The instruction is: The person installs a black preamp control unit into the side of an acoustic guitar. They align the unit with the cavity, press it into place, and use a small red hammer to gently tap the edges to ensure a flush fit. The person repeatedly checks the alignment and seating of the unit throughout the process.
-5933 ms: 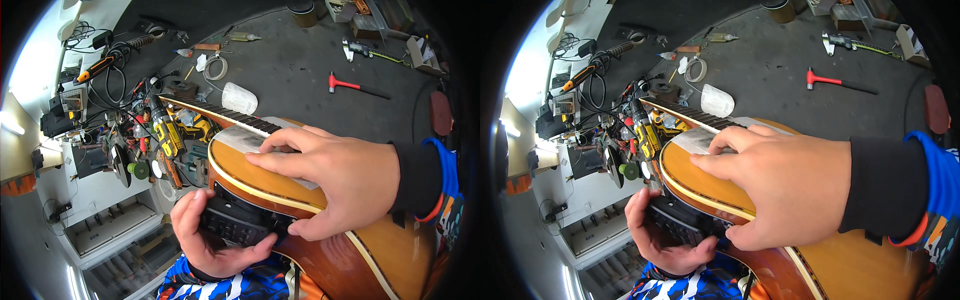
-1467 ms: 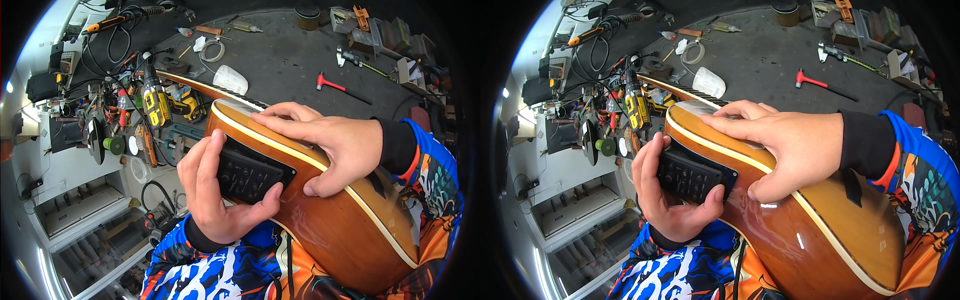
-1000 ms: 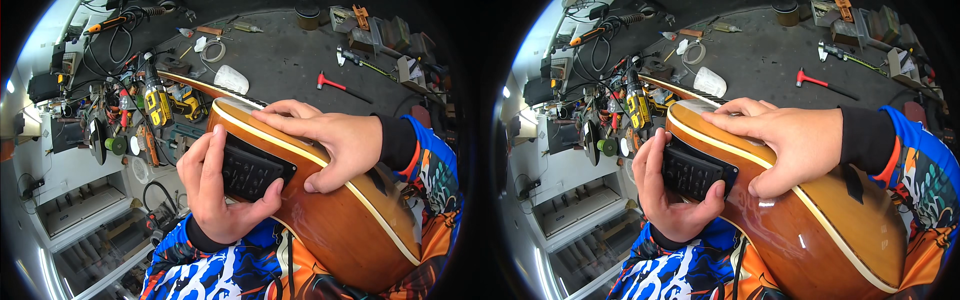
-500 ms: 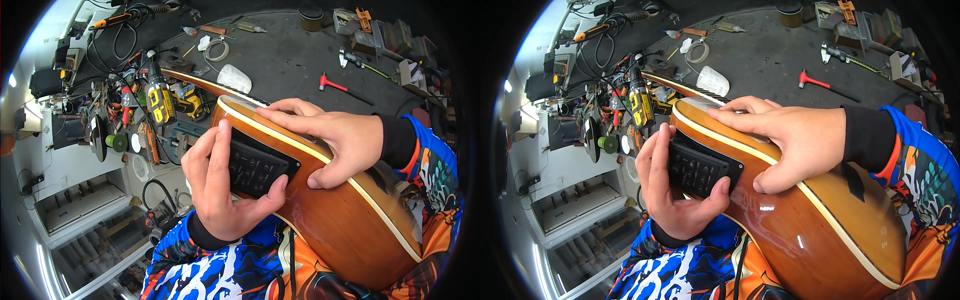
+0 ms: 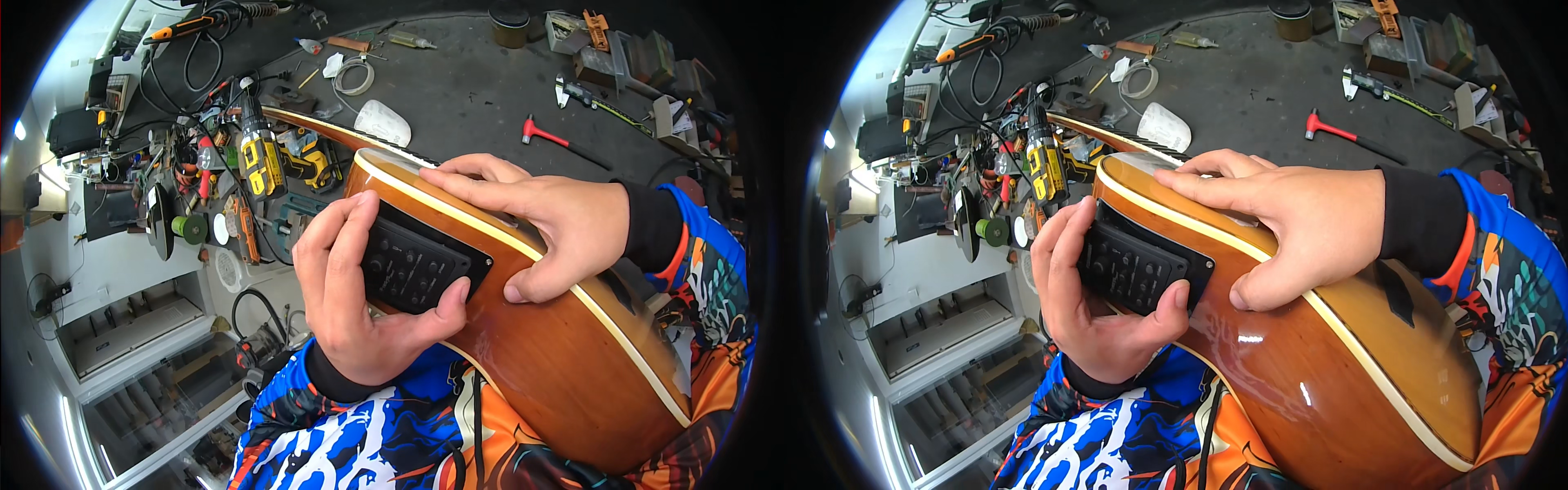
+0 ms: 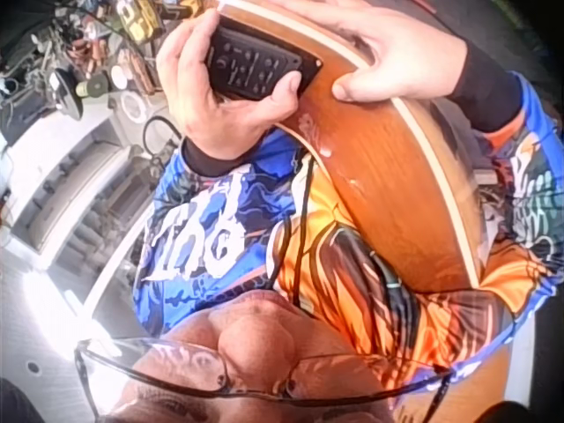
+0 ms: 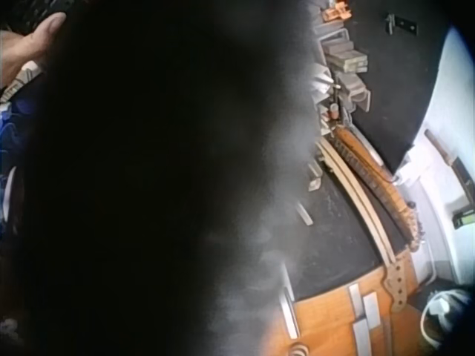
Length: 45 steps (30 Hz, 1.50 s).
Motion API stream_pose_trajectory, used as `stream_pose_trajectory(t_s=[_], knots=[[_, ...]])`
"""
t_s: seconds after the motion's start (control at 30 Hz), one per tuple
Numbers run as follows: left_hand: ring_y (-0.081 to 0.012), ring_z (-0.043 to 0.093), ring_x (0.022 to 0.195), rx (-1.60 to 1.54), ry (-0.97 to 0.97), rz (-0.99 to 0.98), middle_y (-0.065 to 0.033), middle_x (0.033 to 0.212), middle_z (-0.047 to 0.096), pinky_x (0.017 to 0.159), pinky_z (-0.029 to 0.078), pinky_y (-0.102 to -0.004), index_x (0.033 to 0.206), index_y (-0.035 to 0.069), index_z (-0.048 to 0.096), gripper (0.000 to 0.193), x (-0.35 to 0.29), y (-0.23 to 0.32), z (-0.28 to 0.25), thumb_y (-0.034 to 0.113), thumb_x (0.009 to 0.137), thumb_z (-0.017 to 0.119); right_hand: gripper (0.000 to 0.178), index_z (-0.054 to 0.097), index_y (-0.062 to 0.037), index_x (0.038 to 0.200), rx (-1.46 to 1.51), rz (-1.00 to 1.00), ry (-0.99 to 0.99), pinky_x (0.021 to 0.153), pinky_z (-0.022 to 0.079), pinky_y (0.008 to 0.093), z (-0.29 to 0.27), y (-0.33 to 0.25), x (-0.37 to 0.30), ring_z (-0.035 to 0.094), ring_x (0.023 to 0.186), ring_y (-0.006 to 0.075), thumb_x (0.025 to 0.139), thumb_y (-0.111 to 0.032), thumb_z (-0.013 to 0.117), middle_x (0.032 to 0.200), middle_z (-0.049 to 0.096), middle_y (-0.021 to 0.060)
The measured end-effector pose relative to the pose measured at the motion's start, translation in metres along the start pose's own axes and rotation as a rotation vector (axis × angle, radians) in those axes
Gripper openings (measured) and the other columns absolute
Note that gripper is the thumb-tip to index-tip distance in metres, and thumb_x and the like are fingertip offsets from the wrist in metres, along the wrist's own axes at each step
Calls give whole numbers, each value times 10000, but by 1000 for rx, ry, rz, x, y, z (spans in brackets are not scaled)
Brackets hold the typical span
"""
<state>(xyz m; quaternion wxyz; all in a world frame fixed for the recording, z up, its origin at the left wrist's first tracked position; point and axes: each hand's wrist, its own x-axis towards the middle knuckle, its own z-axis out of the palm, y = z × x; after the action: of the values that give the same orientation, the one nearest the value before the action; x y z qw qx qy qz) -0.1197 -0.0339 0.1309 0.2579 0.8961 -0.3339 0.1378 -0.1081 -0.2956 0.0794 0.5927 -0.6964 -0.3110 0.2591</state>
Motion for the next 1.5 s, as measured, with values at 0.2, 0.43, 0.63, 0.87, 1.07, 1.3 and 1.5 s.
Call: stream_pose_trajectory(t_s=[0.2,0.43,0.63,0.87,1.07,1.3,1.5], knots=[[-346,618,1185,38,44,10,-224,1308,601,1044,493,-425,1394,-75,588,875,3,1,4,305,675,909,1120,178,-86,1697,57,-52,1,1225,296,400,-1,12,3,294,1530,321,750,-169,770,1641,251,217],[-341,621,1183,24,56,-25,-228,1325,587,1019,514,-413,1412,-78,583,881,1,4,6,219,642,891,1060,185,-86,1694,145,-24,-20,1176,384,361,-5,14,4,386,1474,284,826,-217,779,1644,247,190],[-343,619,1197,42,68,-46,-228,1335,582,1025,519,-418,1425,-78,580,894,-6,4,7,208,638,892,1048,195,-58,1687,120,-88,-33,1210,340,375,-3,18,10,380,1480,283,823,-200,773,1639,266,186],[-338,627,1192,52,59,-65,-226,1334,586,1013,532,-414,1428,-71,589,899,-6,7,6,230,645,910,1032,203,-33,1679,89,-91,-38,1217,330,372,-5,12,6,380,1492,310,819,-179,756,1646,272,210],[-338,632,1184,44,40,-65,-223,1328,588,1005,537,-411,1430,-70,588,904,-6,7,5,246,651,921,1083,183,-20,1681,120,-46,-53,1250,244,416,-6,9,6,286,1540,324,777,-182,757,1655,263,222],[-340,632,1182,41,34,-72,-223,1331,589,1004,536,-410,1435,-67,587,910,-5,7,4,256,654,925,1113,174,-5,1680,151,-19,-54,1272,187,440,-6,7,6,223,1571,330,753,-194,761,1664,252,231],[-341,629,1192,43,8,-73,-224,1339,587,1013,529,-413,1433,-68,586,909,-4,7,2,255,655,927,1112,170,4,1677,146,-38,-54,1276,182,449,-6,7,6,223,1570,334,761,-206,764,1667,243,233]])
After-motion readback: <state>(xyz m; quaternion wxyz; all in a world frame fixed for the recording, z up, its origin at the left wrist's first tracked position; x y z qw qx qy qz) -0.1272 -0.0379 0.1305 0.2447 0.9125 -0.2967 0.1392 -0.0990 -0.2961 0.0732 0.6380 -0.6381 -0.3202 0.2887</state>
